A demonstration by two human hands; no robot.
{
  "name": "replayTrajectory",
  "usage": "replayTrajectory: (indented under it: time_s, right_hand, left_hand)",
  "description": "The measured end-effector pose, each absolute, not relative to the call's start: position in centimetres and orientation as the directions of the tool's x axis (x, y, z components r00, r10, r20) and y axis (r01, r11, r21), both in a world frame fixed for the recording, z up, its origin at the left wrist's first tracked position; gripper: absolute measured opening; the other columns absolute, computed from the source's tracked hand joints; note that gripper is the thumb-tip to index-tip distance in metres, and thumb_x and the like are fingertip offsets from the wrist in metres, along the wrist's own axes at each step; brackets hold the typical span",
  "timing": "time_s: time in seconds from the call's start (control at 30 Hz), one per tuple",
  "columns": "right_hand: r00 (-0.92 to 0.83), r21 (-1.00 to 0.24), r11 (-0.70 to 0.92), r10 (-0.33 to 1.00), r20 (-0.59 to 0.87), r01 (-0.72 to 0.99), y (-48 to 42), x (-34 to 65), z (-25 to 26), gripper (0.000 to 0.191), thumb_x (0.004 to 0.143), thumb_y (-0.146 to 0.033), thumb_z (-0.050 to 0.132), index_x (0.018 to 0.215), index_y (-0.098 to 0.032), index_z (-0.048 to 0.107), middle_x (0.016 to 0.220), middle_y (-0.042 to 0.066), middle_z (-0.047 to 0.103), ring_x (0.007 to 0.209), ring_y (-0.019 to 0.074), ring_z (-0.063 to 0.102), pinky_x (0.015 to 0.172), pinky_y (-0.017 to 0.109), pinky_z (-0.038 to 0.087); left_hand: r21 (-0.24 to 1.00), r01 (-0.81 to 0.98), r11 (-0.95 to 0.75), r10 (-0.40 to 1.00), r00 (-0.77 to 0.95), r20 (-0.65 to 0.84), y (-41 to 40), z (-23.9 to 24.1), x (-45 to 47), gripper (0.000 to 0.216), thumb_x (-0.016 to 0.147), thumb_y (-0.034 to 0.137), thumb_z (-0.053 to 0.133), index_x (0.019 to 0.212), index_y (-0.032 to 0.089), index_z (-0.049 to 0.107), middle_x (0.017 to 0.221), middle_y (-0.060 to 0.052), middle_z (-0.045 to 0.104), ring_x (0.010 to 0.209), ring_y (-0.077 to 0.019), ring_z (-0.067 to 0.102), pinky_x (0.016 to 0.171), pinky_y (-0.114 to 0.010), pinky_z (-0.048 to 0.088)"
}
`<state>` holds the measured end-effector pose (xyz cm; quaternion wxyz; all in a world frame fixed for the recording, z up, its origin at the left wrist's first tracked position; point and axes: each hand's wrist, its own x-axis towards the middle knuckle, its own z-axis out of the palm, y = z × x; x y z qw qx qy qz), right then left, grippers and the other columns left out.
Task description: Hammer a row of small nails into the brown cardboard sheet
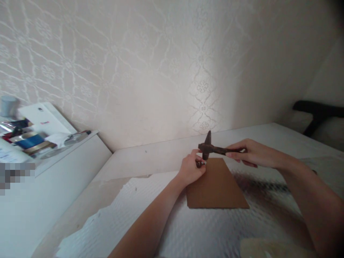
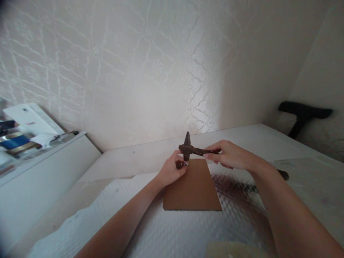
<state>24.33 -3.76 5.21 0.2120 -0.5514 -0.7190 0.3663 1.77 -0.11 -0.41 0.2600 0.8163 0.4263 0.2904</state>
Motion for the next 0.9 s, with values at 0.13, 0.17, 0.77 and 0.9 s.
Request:
replayTrajectory:
  time_s: [0.13,0.17,0.77,0.9]
  right_hand:
    - [-0.325,-0.763,0.116,0.937,-0.129,0.636,-3.8,24.2,5.2,0.046,0.076,-0.053,0.052,0.093,-0.014,0.067,0.054,-0.003,0.045,0.037,0.0056,0.036,0.034,0.02,0.025]
    - [-0.323,-0.765,0.115,0.938,-0.126,0.634,-3.8,24.2,5.2,0.046,0.076,-0.054,0.052,0.093,-0.013,0.067,0.054,-0.003,0.045,0.037,0.0055,0.036,0.033,0.02,0.025]
    - [-0.219,-0.668,0.212,0.973,0.075,0.714,-3.2,24.4,5.0,0.044,0.078,-0.051,0.051,0.102,-0.019,0.068,0.07,0.003,0.064,0.052,0.0129,0.051,0.048,0.024,0.036]
    - [-0.028,-0.468,0.151,0.965,0.261,0.871,-2.0,25.5,4.0,0.04,0.078,-0.047,0.05,0.106,-0.023,0.067,0.087,0.006,0.069,0.073,0.0223,0.06,0.064,0.03,0.041]
  left_hand:
    - [0.661,0.556,-0.505,0.846,0.469,0.252,0.0,-0.5,1.7,0.035,0.067,0.013,0.055,0.099,0.02,0.045,0.079,0.001,0.062,0.073,-0.0141,0.057,0.07,-0.028,0.044]
    - [0.66,0.557,-0.505,0.846,0.469,0.252,0.0,-0.5,1.7,0.036,0.067,0.013,0.056,0.101,0.02,0.045,0.079,0.001,0.062,0.073,-0.0141,0.057,0.07,-0.028,0.044]
    - [0.803,0.42,-0.424,0.86,0.466,0.21,0.1,-0.8,1.6,0.049,0.067,0.008,0.057,0.112,0.021,0.041,0.085,0.0,0.064,0.075,-0.0116,0.058,0.075,-0.027,0.046]
    - [0.856,0.354,-0.376,0.902,0.351,0.252,0.5,-0.1,0.9,0.045,0.068,0.011,0.059,0.11,0.02,0.045,0.094,-0.003,0.064,0.085,-0.0125,0.057,0.079,-0.027,0.045]
